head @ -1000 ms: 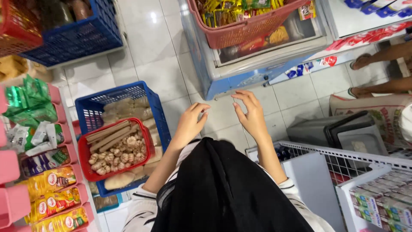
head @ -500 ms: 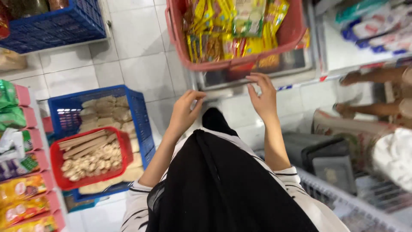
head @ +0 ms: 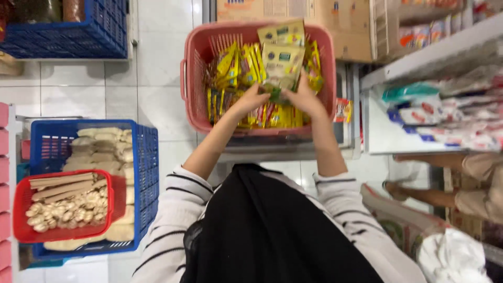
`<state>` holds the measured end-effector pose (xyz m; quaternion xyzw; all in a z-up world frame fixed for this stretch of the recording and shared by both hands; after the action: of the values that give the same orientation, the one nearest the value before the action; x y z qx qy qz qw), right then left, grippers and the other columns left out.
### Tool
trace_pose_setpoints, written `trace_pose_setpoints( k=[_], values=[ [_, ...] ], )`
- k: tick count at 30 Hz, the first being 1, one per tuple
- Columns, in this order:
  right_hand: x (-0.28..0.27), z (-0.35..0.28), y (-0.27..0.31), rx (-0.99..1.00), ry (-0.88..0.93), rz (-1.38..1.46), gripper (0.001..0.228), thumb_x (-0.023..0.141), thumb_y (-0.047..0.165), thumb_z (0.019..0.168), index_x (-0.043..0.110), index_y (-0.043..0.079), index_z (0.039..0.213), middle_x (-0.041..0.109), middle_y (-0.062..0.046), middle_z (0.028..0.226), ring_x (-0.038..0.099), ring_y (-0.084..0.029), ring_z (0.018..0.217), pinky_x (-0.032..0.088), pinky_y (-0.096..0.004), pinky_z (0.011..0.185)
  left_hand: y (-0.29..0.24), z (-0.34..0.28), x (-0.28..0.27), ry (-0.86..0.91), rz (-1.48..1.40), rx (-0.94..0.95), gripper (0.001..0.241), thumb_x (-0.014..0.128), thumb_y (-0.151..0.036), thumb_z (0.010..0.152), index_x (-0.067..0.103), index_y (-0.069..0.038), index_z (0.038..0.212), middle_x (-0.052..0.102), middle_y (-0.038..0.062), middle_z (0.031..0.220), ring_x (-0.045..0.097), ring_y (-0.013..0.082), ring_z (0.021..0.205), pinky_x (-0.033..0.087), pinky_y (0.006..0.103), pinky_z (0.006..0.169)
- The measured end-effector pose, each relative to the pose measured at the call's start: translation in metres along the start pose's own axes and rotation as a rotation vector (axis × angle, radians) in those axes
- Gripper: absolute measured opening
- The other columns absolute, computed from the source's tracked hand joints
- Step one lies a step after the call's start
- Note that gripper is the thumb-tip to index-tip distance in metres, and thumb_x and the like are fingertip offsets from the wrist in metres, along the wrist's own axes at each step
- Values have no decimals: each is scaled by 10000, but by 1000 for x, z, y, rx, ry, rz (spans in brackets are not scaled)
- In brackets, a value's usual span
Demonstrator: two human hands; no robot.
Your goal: The person picks up a packet of Indofood Racik from a basket and places it into a brown container on a shelf, then retrieves a packet of Totole seasoning and places it into the same container.
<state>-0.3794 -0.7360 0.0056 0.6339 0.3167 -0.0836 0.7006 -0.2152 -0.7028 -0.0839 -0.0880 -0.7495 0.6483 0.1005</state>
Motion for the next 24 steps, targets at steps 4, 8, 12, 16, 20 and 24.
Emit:
trace_pose_setpoints(
  k=[4,8,12,16,20,24],
  values=[
    [-4,-10,-8,347,22,21,838,787,197,853,269,11,1485,646,-191,1292,644,-260,1105,544,-382,920,32,7,-16,-52,15,-377,481,667,-303,954,540,38,1268,680,172,1150,658,238,1024,544,353,866],
    [7,-16,-1,395,159,-121,456,738,274,921,656,15,1287,744,-146,1151,716,-234,1026,550,-375,891,6,-9,-21,-11,17,-463,485,705,-334,948,550,13,1250,670,149,1117,626,205,971,485,319,843],
    [-20,-18,17,240,-132,-118,376,719,254,987,668,-29,1229,748,-163,1135,713,-198,1046,545,-343,896,-34,-20,-19,-26,-98,-225,429,706,-300,937,586,15,1202,686,145,1101,635,206,978,508,343,863],
    [-28,-34,41,130,-71,732,380,647,200,992,621,3,1316,703,-42,1234,671,-123,1079,545,-285,930,-70,-44,-28,-85,-834,-23,454,631,-381,963,554,-78,1292,669,83,1256,624,199,1149,519,393,961],
    [22,-37,87,129,118,667,464,721,163,968,587,-21,1372,695,-97,1229,649,-165,1071,529,-309,928,-84,-106,-8,12,-1145,59,624,585,-417,936,494,-94,1462,630,104,1412,642,247,1263,518,456,1077],
    [53,-48,174,-8,-35,104,697,833,196,826,495,12,1408,649,-173,1205,651,-224,1141,524,-351,939,-56,-159,-25,-173,-1313,-26,605,605,-321,1008,468,7,1498,613,208,1397,676,313,1198,557,486,1033]
  ],
)
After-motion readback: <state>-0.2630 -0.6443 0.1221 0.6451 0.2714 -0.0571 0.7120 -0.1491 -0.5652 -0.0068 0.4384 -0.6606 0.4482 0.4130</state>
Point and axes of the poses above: each hand's wrist, its own z-axis towards the middle knuckle, its own x-axis out of the palm, y = z × x, the point moved 9 cm from there along z, towards the middle knuckle
